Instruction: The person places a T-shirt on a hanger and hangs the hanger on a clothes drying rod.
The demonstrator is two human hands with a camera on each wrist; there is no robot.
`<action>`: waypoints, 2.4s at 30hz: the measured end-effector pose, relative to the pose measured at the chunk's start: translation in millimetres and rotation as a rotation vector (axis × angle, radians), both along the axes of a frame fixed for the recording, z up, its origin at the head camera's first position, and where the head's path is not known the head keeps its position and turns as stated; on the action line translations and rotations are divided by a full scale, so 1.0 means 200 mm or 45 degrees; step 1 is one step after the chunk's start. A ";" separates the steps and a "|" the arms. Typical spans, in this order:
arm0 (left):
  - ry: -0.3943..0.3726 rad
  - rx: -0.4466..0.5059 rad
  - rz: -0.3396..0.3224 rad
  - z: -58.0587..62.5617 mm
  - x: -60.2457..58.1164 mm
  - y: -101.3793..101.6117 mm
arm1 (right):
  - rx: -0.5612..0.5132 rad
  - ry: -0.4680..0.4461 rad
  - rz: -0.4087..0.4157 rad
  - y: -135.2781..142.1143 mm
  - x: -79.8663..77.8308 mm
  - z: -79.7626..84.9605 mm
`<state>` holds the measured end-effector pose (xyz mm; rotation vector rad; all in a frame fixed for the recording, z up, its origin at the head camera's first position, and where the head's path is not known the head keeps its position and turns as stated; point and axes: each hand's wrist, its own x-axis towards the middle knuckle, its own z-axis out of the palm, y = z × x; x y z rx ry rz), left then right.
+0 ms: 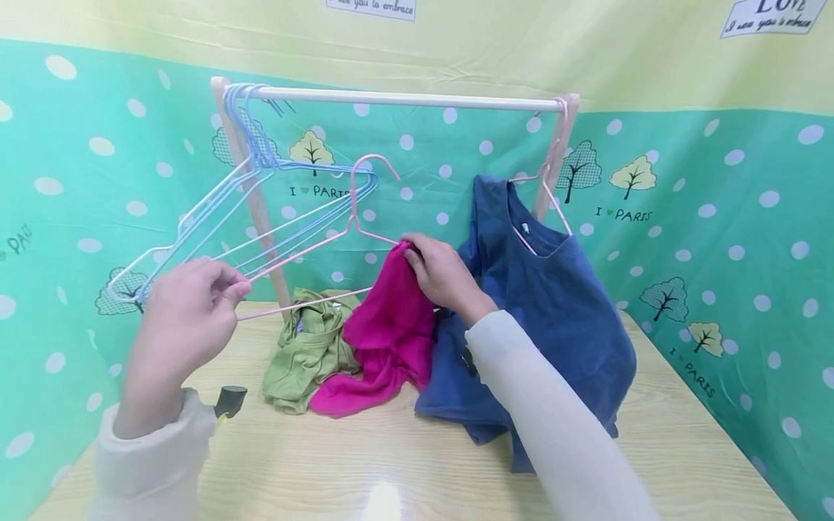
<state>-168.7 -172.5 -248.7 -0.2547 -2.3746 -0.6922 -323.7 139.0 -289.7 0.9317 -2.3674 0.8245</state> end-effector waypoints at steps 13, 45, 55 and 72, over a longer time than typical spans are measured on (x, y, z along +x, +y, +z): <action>-0.008 0.019 0.022 0.00 0.01 0.01 | 0.049 0.135 -0.034 -0.02 0.02 -0.02; -0.038 0.012 -0.040 -0.04 -0.04 0.12 | -0.170 0.484 -0.067 -0.16 0.10 0.10; 0.030 -0.020 -0.043 -0.05 -0.04 0.13 | -0.303 0.520 -0.024 -0.20 0.14 0.07; 0.490 -0.175 -0.034 -0.11 -0.06 0.27 | -0.329 0.608 -0.142 -0.11 0.10 -0.05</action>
